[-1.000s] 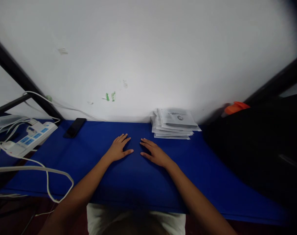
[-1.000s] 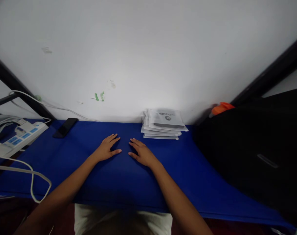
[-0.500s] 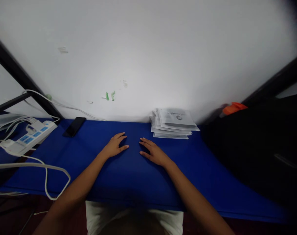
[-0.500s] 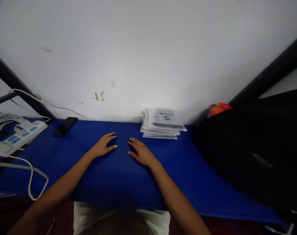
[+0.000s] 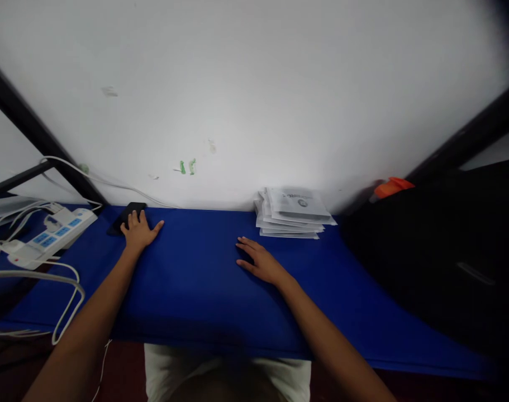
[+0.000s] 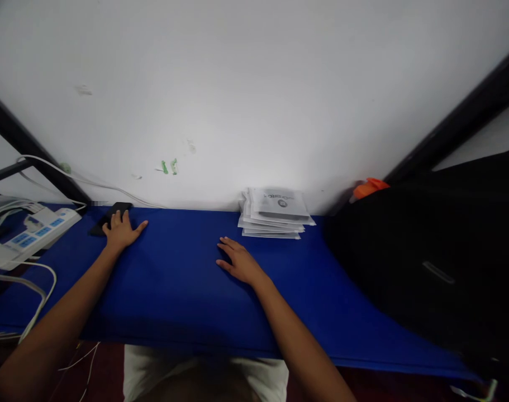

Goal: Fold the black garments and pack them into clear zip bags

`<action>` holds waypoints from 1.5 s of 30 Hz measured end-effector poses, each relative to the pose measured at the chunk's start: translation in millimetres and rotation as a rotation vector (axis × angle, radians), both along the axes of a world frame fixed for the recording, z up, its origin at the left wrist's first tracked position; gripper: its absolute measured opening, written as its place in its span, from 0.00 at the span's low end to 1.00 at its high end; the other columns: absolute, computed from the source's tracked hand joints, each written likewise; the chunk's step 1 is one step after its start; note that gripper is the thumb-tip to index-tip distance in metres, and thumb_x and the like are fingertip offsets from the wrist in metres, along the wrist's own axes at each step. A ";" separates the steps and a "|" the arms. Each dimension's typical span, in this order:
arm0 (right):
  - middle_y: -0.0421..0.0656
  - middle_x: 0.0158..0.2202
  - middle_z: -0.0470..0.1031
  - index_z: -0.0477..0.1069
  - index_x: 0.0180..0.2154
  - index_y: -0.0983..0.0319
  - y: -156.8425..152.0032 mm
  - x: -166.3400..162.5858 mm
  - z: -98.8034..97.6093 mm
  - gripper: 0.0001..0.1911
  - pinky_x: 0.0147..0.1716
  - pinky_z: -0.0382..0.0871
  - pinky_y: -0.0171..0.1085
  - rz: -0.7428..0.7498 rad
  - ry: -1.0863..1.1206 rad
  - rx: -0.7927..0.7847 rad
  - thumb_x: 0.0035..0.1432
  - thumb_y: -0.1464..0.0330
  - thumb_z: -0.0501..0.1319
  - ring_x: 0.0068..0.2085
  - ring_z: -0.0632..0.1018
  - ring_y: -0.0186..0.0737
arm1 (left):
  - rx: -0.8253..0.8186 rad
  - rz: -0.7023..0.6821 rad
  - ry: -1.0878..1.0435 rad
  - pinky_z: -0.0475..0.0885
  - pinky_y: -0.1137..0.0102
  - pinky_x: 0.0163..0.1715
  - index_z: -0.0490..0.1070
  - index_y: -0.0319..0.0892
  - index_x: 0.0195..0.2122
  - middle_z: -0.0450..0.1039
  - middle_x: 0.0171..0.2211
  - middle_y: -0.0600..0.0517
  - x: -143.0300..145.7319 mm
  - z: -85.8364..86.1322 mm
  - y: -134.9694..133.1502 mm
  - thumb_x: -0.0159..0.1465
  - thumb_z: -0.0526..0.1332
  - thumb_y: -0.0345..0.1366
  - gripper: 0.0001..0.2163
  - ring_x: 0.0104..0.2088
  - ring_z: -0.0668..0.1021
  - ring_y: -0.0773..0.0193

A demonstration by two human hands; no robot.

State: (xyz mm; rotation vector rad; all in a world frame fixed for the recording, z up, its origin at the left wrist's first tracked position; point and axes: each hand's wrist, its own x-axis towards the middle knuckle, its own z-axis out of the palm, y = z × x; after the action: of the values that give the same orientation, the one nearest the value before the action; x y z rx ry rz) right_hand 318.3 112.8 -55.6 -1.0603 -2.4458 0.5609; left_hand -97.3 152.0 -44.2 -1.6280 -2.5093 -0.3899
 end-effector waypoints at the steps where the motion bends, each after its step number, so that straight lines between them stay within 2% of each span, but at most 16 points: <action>1: 0.52 0.65 0.60 0.64 0.61 0.60 -0.1 0.0 0.1 0.27 0.64 0.57 0.54 0.001 -0.002 0.000 0.65 0.56 0.57 0.66 0.60 0.51 | -0.012 -0.001 -0.007 0.47 0.40 0.61 0.50 0.29 0.67 0.49 0.67 0.31 -0.6 -0.4 0.3 0.62 0.48 0.60 0.42 0.67 0.54 0.39; 6: 0.53 0.65 0.61 0.64 0.60 0.62 -0.5 0.0 2.5 0.27 0.64 0.57 0.54 -0.001 -0.013 -0.002 0.65 0.57 0.58 0.66 0.60 0.51 | 0.001 -0.027 0.031 0.49 0.40 0.61 0.51 0.29 0.67 0.51 0.67 0.31 4.9 0.5 0.1 0.64 0.48 0.58 0.40 0.67 0.54 0.40; 9: 0.54 0.65 0.61 0.65 0.60 0.63 -0.2 -0.2 3.1 0.26 0.63 0.57 0.54 0.002 -0.012 0.001 0.65 0.58 0.58 0.66 0.61 0.51 | -0.006 -0.123 0.053 0.49 0.42 0.62 0.55 0.30 0.65 0.50 0.68 0.32 22.7 -0.8 -2.8 0.66 0.48 0.54 0.35 0.68 0.52 0.42; 13: 0.53 0.64 0.63 0.66 0.59 0.61 0.6 -0.7 2.0 0.25 0.62 0.59 0.55 0.006 0.011 0.033 0.64 0.58 0.59 0.65 0.62 0.51 | -0.078 -0.419 -0.012 0.51 0.49 0.63 0.59 0.36 0.64 0.49 0.69 0.37 72.3 -6.7 -17.6 0.66 0.48 0.56 0.34 0.69 0.53 0.46; 17: 0.53 0.59 0.69 0.67 0.57 0.61 -1.9 2.1 7.0 0.20 0.58 0.66 0.53 -0.018 0.099 0.134 0.65 0.62 0.57 0.60 0.70 0.49 | -0.127 -0.775 -0.045 0.50 0.50 0.65 0.54 0.42 0.67 0.49 0.69 0.42 129.2 -11.1 -46.3 0.64 0.48 0.62 0.37 0.68 0.54 0.48; 19: 0.51 0.56 0.72 0.68 0.55 0.59 -4.9 7.2 14.2 0.17 0.55 0.70 0.51 -0.058 0.183 0.252 0.66 0.65 0.55 0.56 0.73 0.46 | -0.149 -0.861 -0.041 0.48 0.49 0.65 0.51 0.42 0.68 0.48 0.69 0.42 148.9 -11.4 -59.4 0.64 0.47 0.64 0.39 0.69 0.53 0.48; 22: 0.48 0.50 0.76 0.69 0.52 0.57 -8.2 22.0 30.6 0.15 0.52 0.71 0.49 -0.185 0.279 0.497 0.65 0.70 0.54 0.52 0.76 0.45 | -0.164 -0.854 -0.037 0.46 0.48 0.65 0.48 0.41 0.69 0.48 0.69 0.41 161.8 -10.5 -70.0 0.64 0.45 0.64 0.40 0.69 0.51 0.46; 25: 0.49 0.49 0.76 0.69 0.52 0.59 -3.7 45.6 51.3 0.17 0.52 0.69 0.49 -0.422 0.232 0.728 0.61 0.73 0.55 0.51 0.75 0.47 | -0.174 -0.846 -0.038 0.46 0.48 0.65 0.48 0.41 0.69 0.47 0.70 0.42 161.4 -10.0 -70.9 0.64 0.45 0.64 0.40 0.69 0.51 0.46; 27: 0.52 0.53 0.73 0.68 0.54 0.62 5.1 63.7 64.5 0.21 0.54 0.66 0.50 -0.586 0.099 0.790 0.58 0.74 0.54 0.54 0.73 0.50 | -0.168 -0.847 -0.038 0.46 0.48 0.65 0.48 0.42 0.69 0.46 0.70 0.43 159.4 -10.6 -69.5 0.64 0.45 0.64 0.40 0.69 0.51 0.46; 29: 0.55 0.57 0.69 0.65 0.56 0.66 16.9 80.7 74.4 0.26 0.56 0.63 0.51 -0.656 -0.099 0.768 0.55 0.75 0.54 0.58 0.69 0.53 | -0.157 -0.847 -0.036 0.46 0.48 0.65 0.47 0.42 0.69 0.47 0.70 0.43 158.4 -11.7 -68.3 0.64 0.45 0.64 0.40 0.69 0.51 0.46; 32: 0.56 0.57 0.69 0.65 0.57 0.68 35.6 99.1 79.5 0.29 0.55 0.62 0.50 -0.616 -0.363 0.664 0.51 0.75 0.56 0.57 0.69 0.55 | -0.156 -0.845 -0.039 0.47 0.48 0.65 0.47 0.43 0.69 0.48 0.69 0.43 158.6 -12.5 -67.4 0.63 0.46 0.64 0.40 0.69 0.51 0.46; 35: 0.55 0.54 0.73 0.66 0.57 0.67 51.2 107.8 76.6 0.29 0.50 0.65 0.49 -0.595 -0.437 0.614 0.51 0.76 0.55 0.50 0.72 0.54 | -0.153 -0.848 -0.065 0.47 0.47 0.65 0.49 0.43 0.69 0.49 0.69 0.43 158.8 -11.1 -67.3 0.63 0.47 0.65 0.40 0.69 0.52 0.45; 40: 0.56 0.47 0.77 0.71 0.51 0.67 63.0 107.4 82.0 0.22 0.41 0.65 0.47 -0.604 -0.421 0.702 0.55 0.76 0.54 0.44 0.73 0.55 | -0.135 -0.866 -0.140 0.47 0.45 0.65 0.53 0.40 0.67 0.50 0.68 0.39 158.0 -9.9 -69.0 0.62 0.50 0.64 0.40 0.69 0.52 0.44; 43: 0.53 0.49 0.76 0.70 0.53 0.63 49.4 89.8 94.1 0.22 0.43 0.64 0.49 -0.568 -0.318 0.788 0.58 0.76 0.54 0.46 0.72 0.54 | -0.046 -0.857 -0.323 0.47 0.46 0.65 0.59 0.42 0.64 0.57 0.66 0.39 155.7 -13.6 -66.2 0.62 0.54 0.63 0.37 0.67 0.56 0.46; 45: 0.51 0.53 0.74 0.68 0.57 0.60 27.2 65.4 97.4 0.23 0.47 0.63 0.49 -0.493 -0.230 0.823 0.60 0.75 0.53 0.48 0.72 0.52 | 0.055 -0.796 -0.524 0.53 0.49 0.64 0.62 0.42 0.62 0.65 0.61 0.40 150.8 -16.3 -59.8 0.64 0.52 0.60 0.33 0.64 0.64 0.49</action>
State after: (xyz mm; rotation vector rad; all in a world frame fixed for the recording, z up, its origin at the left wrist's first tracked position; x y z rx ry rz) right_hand 383.7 140.0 41.8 -1.2944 -2.1029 -0.6975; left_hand 53.5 92.3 -60.5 -2.7333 -1.9498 -1.0635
